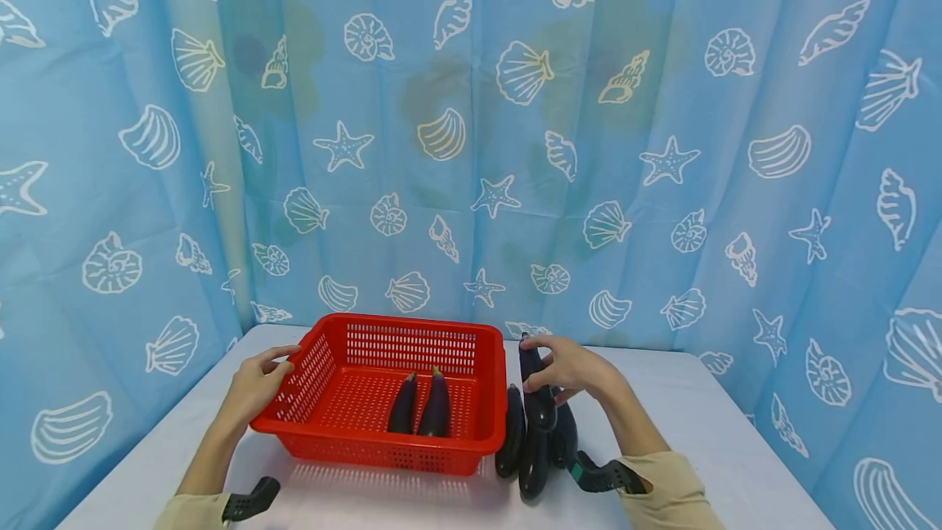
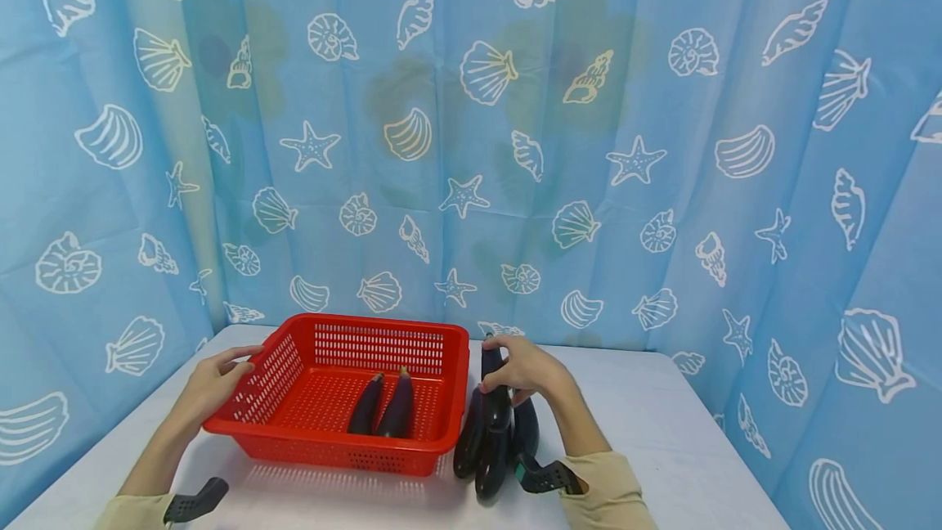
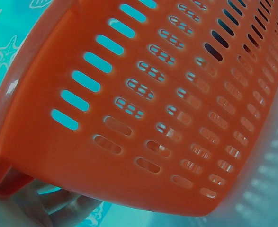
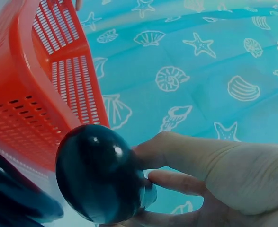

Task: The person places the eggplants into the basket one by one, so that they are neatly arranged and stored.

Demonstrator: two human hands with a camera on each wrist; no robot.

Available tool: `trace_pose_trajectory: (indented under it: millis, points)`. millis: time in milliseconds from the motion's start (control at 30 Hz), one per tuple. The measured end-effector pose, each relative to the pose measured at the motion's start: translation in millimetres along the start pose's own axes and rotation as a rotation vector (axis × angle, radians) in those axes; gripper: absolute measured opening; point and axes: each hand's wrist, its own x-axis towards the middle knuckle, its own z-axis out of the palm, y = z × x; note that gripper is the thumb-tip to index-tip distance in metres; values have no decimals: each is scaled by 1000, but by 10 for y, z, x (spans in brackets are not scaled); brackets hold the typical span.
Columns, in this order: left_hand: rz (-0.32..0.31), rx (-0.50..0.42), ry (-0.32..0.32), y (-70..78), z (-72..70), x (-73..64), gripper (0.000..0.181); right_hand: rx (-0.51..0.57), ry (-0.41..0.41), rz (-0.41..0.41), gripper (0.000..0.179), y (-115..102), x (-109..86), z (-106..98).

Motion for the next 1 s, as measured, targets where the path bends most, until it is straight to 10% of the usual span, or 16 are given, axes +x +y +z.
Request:
trace_pose_trajectory:
  millis: [1000]
  points:
    - [1, -5, -6, 1, -7, -6, 47, 10, -35, -35, 66, -374, 173, 178]
